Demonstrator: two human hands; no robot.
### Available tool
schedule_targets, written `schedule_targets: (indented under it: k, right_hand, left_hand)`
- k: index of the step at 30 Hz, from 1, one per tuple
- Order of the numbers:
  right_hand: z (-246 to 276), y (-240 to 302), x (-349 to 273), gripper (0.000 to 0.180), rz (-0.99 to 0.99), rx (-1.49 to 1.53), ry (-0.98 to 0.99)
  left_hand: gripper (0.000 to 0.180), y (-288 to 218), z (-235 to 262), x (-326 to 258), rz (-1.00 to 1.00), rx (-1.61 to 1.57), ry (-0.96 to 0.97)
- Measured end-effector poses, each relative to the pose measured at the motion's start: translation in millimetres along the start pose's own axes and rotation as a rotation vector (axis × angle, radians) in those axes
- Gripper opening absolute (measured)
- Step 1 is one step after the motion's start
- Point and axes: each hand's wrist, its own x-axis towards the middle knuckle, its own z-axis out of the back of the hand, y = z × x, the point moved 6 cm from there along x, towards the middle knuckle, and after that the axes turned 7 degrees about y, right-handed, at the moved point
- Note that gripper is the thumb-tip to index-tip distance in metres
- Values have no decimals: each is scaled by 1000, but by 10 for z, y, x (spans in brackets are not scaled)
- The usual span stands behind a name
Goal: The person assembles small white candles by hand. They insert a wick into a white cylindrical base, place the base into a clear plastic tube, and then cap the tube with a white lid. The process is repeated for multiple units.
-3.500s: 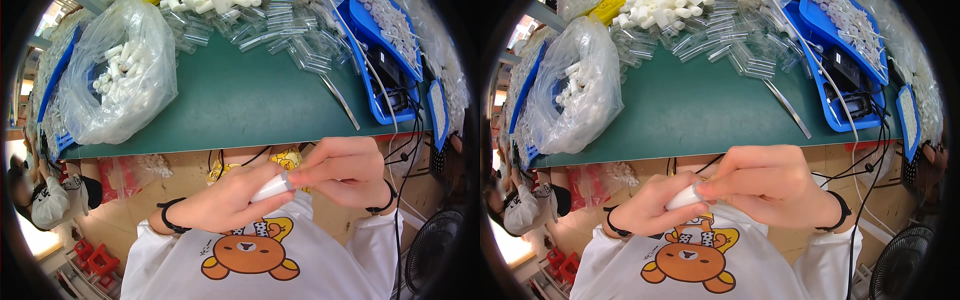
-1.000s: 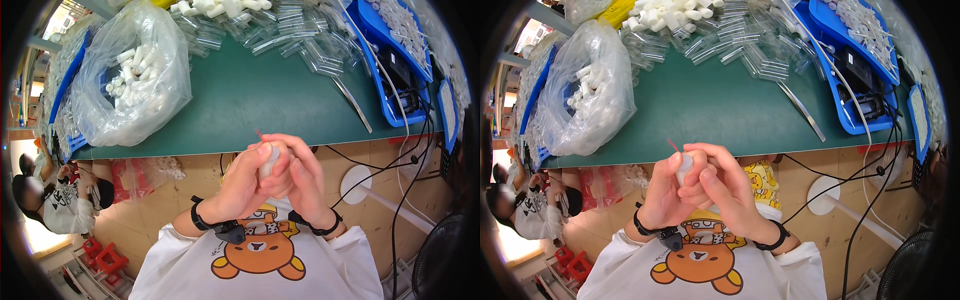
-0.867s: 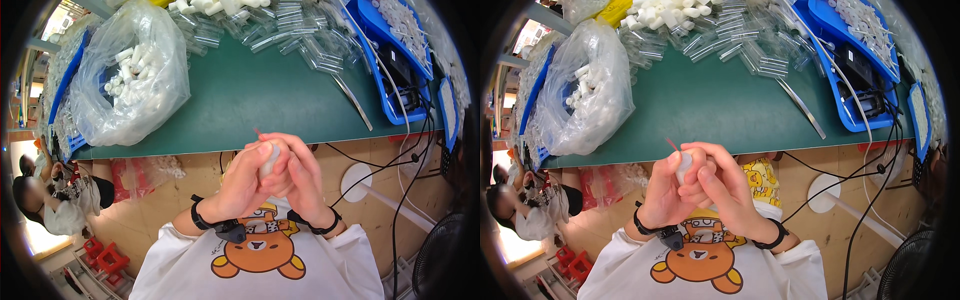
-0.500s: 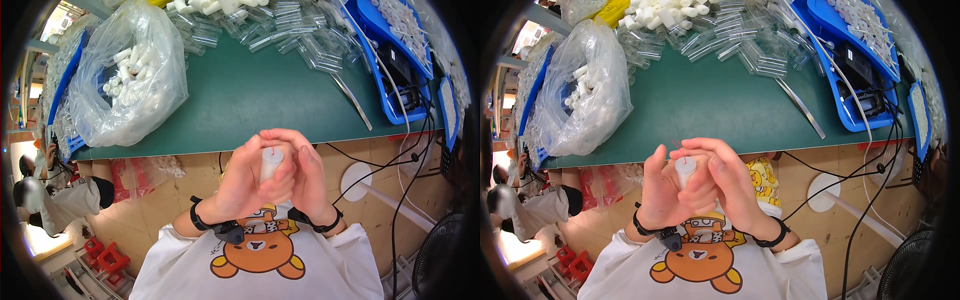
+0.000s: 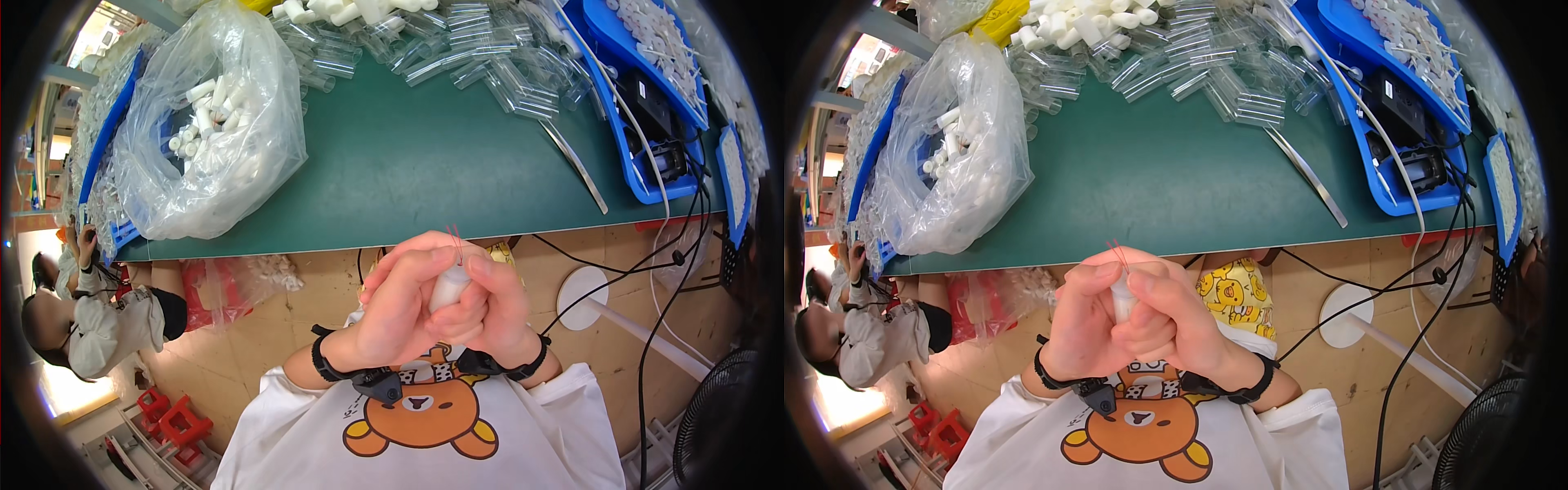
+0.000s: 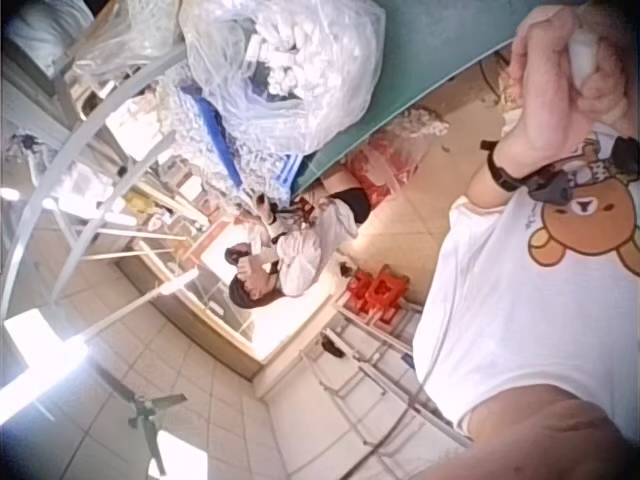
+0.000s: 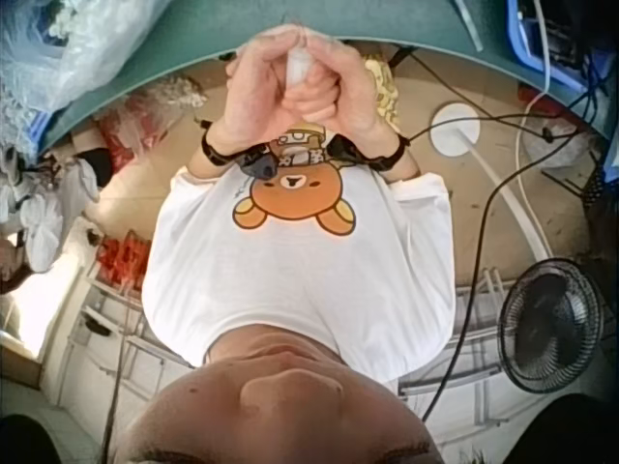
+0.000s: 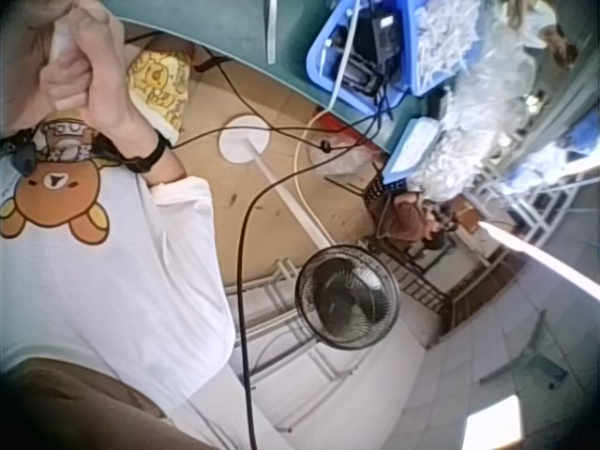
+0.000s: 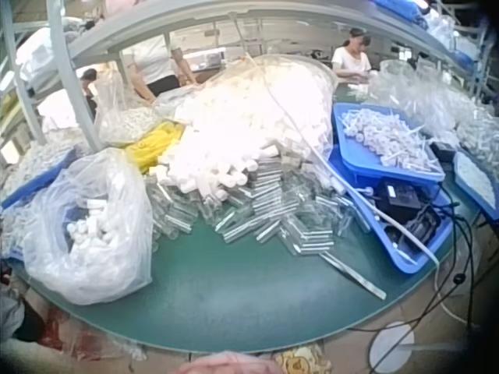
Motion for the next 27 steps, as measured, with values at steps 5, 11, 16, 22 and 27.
schedule_targets:
  k: [5,11,16,22,27]
  right_hand:
    - [-8,28,51,61,96,-427,-151]
    - [22,30,29,48,211,-344,-202]
    - [130,-55,3,51,119,-203,-236]
    - [103,-144,10,58,56,-130,-285]
    - [156,-175,23,51,86,-58,-274]
  left_hand:
    - [29,9,20,-66,-58,46,-179]
    - [30,3,2,-35,-36,-34,-99]
    - [33,-16,56,-18,25,-4,-138]
    - [30,33,68,-32,16,-151,-54]
    - [29,20,90,-48,94,-108,-271]
